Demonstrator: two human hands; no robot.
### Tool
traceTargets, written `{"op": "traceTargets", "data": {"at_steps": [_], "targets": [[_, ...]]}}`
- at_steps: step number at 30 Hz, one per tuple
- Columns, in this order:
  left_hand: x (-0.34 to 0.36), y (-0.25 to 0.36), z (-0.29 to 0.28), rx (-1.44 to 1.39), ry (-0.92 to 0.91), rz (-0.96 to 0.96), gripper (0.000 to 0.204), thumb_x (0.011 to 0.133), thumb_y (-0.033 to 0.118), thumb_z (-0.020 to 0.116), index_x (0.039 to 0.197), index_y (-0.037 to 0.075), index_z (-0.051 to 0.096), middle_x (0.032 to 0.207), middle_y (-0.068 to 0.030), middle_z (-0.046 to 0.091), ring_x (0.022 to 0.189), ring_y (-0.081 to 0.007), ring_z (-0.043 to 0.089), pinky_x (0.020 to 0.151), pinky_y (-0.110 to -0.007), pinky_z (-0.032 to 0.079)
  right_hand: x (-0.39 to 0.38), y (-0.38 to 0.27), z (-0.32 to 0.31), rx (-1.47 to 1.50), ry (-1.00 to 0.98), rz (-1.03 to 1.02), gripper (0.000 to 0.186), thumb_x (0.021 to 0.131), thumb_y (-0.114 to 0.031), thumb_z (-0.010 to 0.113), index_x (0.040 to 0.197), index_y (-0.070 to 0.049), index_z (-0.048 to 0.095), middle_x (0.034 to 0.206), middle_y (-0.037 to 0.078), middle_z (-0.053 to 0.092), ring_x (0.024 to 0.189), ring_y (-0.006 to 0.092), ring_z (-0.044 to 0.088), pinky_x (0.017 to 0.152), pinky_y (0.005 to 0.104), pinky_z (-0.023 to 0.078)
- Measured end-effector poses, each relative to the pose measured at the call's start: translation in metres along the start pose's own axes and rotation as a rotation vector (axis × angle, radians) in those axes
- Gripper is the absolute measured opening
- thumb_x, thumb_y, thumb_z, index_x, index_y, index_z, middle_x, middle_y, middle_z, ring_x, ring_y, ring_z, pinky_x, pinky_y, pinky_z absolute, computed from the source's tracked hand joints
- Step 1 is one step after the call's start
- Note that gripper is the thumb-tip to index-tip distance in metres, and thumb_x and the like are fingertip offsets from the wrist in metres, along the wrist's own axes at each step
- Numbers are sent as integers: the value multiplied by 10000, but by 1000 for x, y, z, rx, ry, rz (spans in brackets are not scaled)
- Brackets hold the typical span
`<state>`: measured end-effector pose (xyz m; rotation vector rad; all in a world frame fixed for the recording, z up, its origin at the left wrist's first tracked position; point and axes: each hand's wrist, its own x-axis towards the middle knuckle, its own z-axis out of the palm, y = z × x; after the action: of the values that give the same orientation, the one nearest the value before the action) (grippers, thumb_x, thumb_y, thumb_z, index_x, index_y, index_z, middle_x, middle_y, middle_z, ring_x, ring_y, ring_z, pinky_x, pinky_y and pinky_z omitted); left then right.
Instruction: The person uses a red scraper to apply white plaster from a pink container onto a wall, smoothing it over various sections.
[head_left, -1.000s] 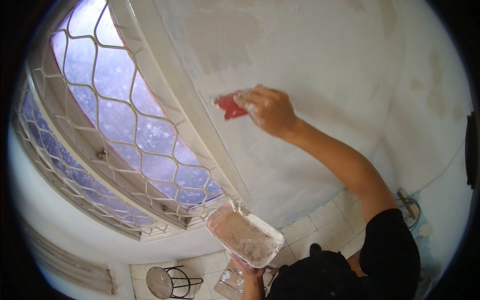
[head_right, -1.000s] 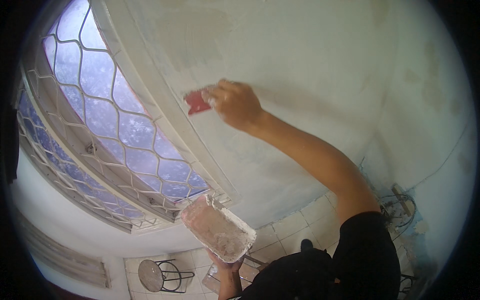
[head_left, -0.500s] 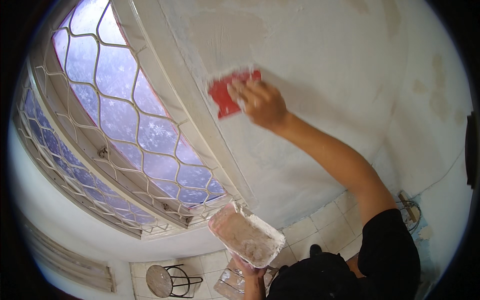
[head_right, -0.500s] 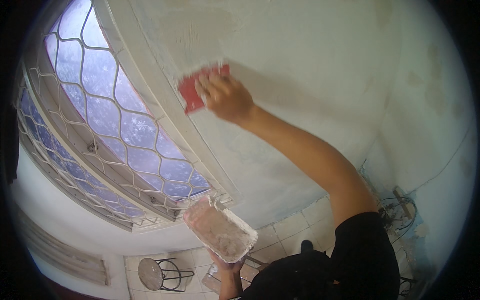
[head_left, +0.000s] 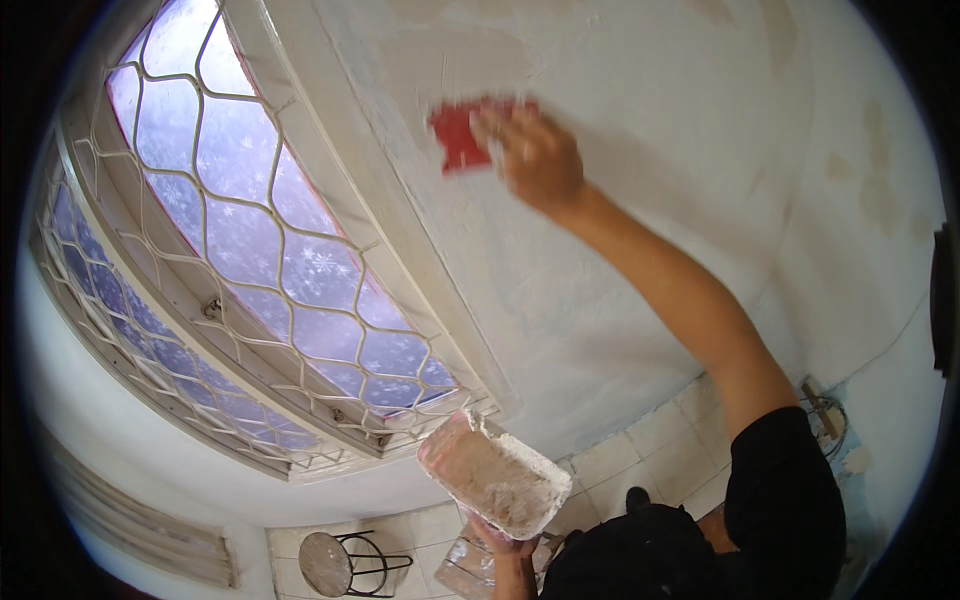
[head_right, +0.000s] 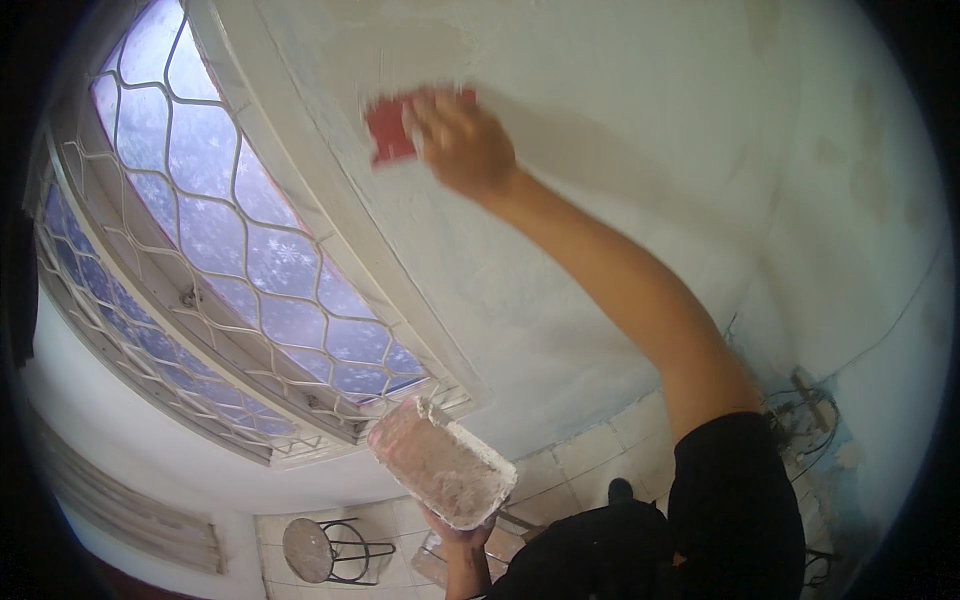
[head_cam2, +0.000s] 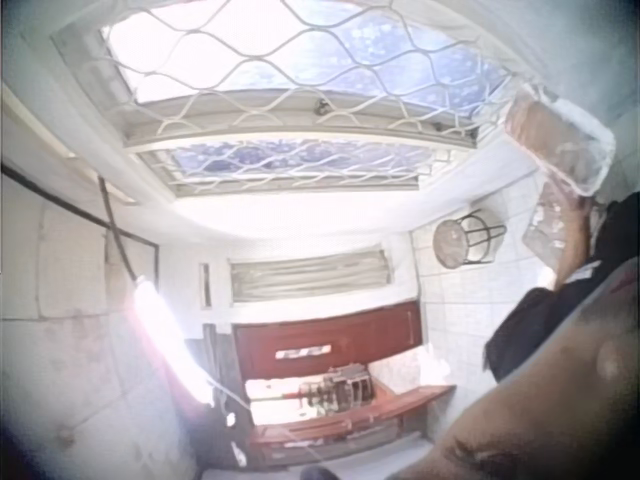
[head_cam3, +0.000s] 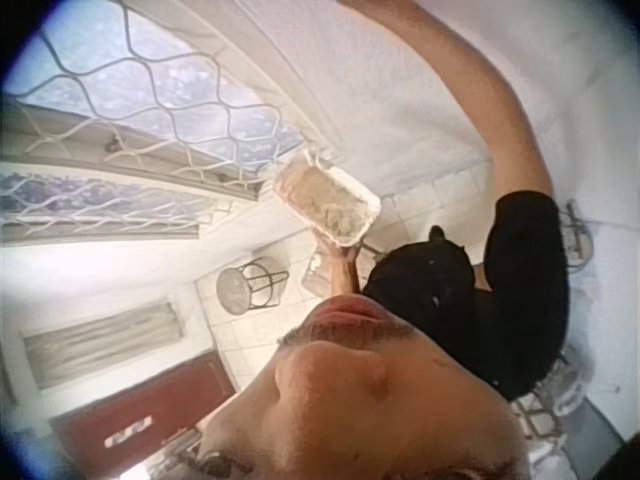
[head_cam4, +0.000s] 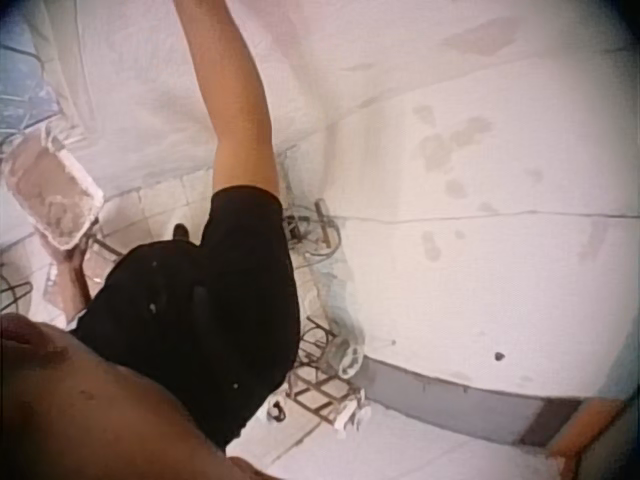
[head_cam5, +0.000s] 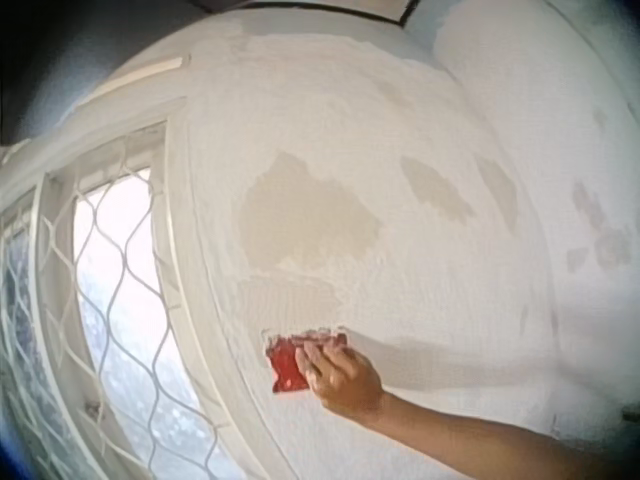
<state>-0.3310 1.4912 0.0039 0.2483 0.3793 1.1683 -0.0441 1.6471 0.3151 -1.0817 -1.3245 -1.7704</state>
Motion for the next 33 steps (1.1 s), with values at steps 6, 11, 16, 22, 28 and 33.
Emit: {"op": "traceTargets", "data": {"at_steps": [6, 11, 16, 22, 28, 33], "targets": [[3, 3, -6, 92, -77, -55, 744, 853, 672, 357, 1367, 135, 373, 1285, -104, 496, 1112, -361, 537, 861, -571, 479, -83, -52, -40, 346, -237, -100, 229, 778, -91, 571, 967, -89, 700, 961, 36, 672, 806, 169, 600, 705, 319, 514], [0, 3, -4, 69, -63, -10, 744, 857, 673, 354, 1369, 133, 372, 1291, -107, 493, 1126, -357, 528, 887, -573, 464, 9, 9, -19, 125, 41, 183, 295, 687, -65, 655, 965, -147, 707, 905, -17, 685, 763, 156, 601, 628, 273, 500], [-6, -1, 13, 22, -49, -20, 704, 876, 640, 361, 1366, 135, 378, 1296, -97, 492, 1144, -344, 517, 907, -565, 454, 37, 31, 11, 11, 16, 165, 223, 678, -98, 598, 891, -72, 661, 884, 16, 652, 806, 182, 584, 644, 306, 496], [-3, 0, 2, 29, -30, -61, 693, 877, 631, 365, 1351, 126, 396, 1286, -86, 503, 1133, -338, 525, 905, -557, 458, -48, -40, -12, 176, -85, -39, 157, 799, -130, 597, 895, -30, 670, 888, 69, 670, 780, 177, 604, 647, 308, 508], [-5, 0, 9, 31, -82, -42, 678, 880, 613, 371, 1358, 132, 386, 1281, -90, 504, 1124, -332, 532, 900, -530, 468, 5, 2, -10, 170, 49, 170, 179, 705, -118, 600, 871, -93, 658, 808, -16, 643, 742, 156, 571, 563, 308, 477], [-8, -5, 8, -3, -56, -26, 707, 869, 640, 364, 1350, 123, 400, 1275, -96, 511, 1112, -349, 536, 880, -567, 470, 52, 29, 15, 37, -51, 221, 186, 676, -69, 589, 844, -62, 669, 780, 19, 657, 736, 166, 592, 548, 301, 484]]}}
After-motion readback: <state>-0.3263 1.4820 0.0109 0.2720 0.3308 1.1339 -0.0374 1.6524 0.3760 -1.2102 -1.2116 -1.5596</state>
